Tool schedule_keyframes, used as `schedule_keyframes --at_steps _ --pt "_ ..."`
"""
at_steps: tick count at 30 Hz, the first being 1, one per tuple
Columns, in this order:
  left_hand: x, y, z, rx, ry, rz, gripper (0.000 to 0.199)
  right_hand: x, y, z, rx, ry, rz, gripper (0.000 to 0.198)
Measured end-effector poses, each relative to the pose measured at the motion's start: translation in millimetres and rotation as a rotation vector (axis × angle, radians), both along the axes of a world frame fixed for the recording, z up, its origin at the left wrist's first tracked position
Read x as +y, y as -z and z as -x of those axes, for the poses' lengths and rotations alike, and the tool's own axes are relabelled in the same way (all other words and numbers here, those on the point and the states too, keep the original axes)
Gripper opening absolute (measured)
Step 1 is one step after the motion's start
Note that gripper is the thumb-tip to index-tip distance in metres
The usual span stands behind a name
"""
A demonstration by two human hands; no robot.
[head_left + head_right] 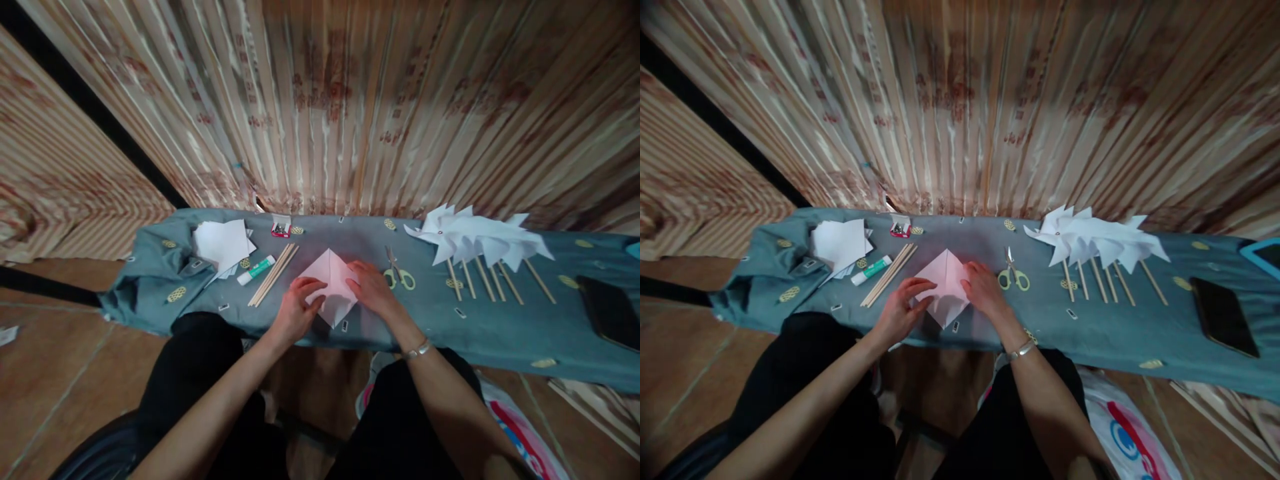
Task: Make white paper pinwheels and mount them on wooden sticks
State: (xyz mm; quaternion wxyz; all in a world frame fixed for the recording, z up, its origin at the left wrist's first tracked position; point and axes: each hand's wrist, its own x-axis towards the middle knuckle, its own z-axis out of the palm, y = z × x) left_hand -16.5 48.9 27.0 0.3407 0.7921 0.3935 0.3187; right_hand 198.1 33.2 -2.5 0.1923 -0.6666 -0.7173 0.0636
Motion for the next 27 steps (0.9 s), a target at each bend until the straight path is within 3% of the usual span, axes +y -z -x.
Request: schedule_keyframes --at_steps 5,12,19,25,27 --pt "22.9 8.5 -7.2 0.029 0.098 -0.107 0.023 3.3 -1.0 2.4 -0.047 -0.024 0.034 0.024" --pt "57.4 25.6 0.0 -0.002 0.269 -0.261 0.026 9.2 -8.6 -4.2 -0.004 0.031 0.102 0.029" --pt "53.1 39.0 20.5 0.148 0.404 -0.276 0.024 5.8 -8.3 1.6 0.067 0.103 0.048 0.027" --pt "57.0 43.4 12.8 0.26 0.403 -0.376 0.032 9.1 3.1 21.7 0.05 0.214 -0.055 0.033" --pt "58.1 45.4 6.7 0.262 0.419 -0.405 0.034 14.2 5.6 29.4 0.05 0.189 -0.114 0.035"
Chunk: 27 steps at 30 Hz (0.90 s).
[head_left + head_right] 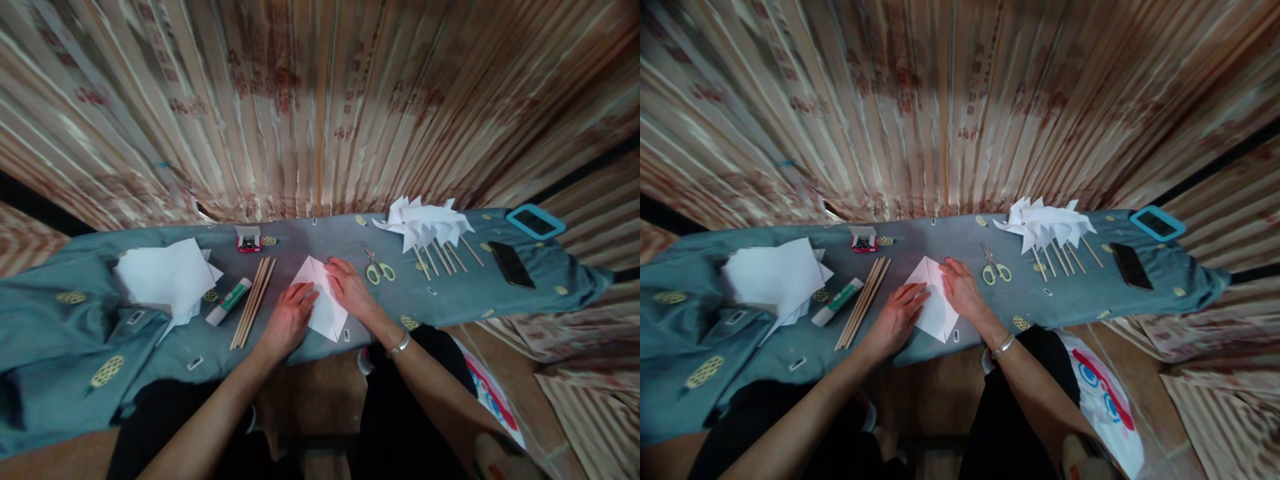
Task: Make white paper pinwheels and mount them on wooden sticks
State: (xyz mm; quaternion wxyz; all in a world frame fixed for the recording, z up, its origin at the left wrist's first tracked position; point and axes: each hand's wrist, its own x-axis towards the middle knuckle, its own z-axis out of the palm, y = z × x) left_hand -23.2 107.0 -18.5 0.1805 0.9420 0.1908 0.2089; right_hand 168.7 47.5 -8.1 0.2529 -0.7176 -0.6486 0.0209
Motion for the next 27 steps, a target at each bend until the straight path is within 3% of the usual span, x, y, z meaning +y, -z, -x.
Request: schedule_keyframes --at_steps 5,20,27 --pt "-0.9 3.2 -12.4 0.044 0.041 -0.027 0.032 14.5 0.1 5.6 -0.05 -0.186 0.046 0.036" --pt "-2.5 11.7 -13.2 0.004 0.027 -0.102 0.029 25.2 -6.8 -2.7 0.012 -0.206 0.12 0.032" --pt "-4.4 13.8 -13.5 -0.007 0.023 -0.108 0.029 32.6 -9.0 1.3 -0.03 -0.118 0.19 0.036"
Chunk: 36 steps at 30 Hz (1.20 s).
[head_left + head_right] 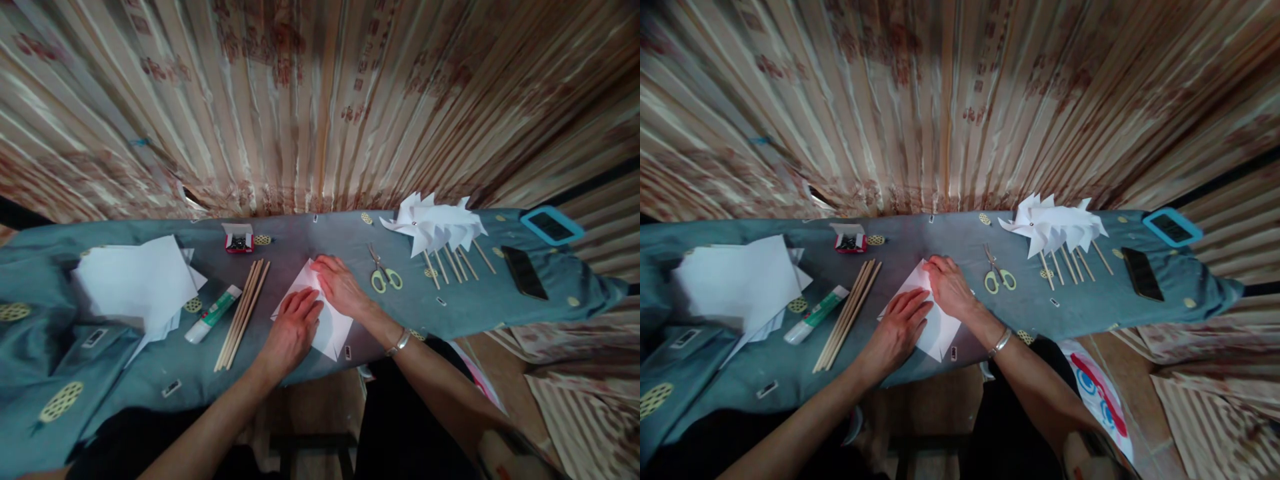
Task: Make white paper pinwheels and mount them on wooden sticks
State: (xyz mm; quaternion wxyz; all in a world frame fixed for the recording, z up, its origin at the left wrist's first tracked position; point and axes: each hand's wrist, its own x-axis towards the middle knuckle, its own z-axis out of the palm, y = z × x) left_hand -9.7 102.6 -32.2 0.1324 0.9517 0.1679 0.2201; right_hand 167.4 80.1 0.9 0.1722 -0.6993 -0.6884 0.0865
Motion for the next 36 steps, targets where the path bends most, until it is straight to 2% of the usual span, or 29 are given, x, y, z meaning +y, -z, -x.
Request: schedule_keyframes --at_steps 20,24,28,36 --pt "-1.8 -4.3 0.1 0.03 0.002 0.056 0.03 14.3 0.5 -4.1 -0.014 0.015 0.016 0.043" --pt "-1.8 -4.9 1.2 0.017 0.006 0.074 0.029 14.0 3.1 -11.2 0.065 0.018 0.0 0.048" --pt "-2.7 -5.5 2.5 0.02 0.0 0.104 0.03 7.0 6.3 -19.5 0.167 0.007 -0.011 0.046" --pt "-6.5 -8.5 4.1 -0.014 -0.025 0.13 0.044 1.8 15.4 -23.8 0.188 -0.013 -0.047 0.04"
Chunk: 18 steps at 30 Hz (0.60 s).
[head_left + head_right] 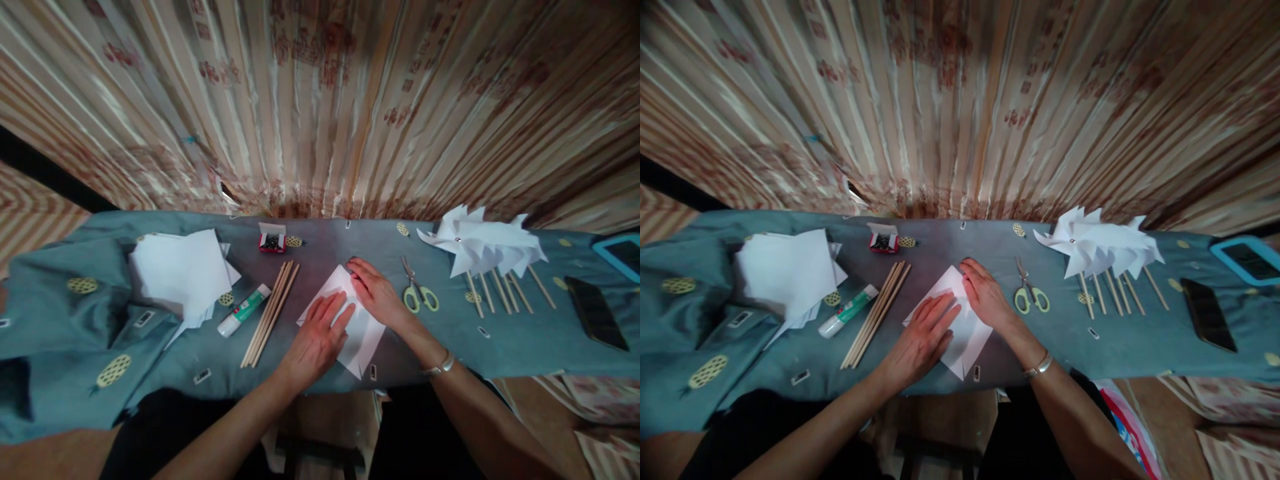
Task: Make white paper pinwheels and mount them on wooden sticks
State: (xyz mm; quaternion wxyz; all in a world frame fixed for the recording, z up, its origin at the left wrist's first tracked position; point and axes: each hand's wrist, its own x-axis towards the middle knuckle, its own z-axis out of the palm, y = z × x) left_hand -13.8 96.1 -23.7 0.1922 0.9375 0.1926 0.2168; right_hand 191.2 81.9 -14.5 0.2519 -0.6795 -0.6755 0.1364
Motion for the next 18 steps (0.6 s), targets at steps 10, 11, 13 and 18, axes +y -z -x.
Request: schedule_keyframes --at_steps 10,11,13,18 --pt "-6.9 -5.4 4.3 -0.052 0.04 0.062 0.044 -0.9 3.0 -4.5 0.221 0.076 -0.013 0.032" --pt "-7.6 -5.3 3.9 -0.058 0.042 0.061 0.043 -1.0 3.4 -4.9 0.272 0.1 -0.016 0.031" --pt "-9.3 -6.1 2.6 -0.054 0.046 0.065 0.04 -1.1 2.8 -4.7 0.357 0.146 -0.034 0.029" --pt "-16.1 -14.0 0.1 -0.004 0.068 0.074 0.028 -2.3 -18.2 9.2 0.377 0.235 -0.103 0.03"
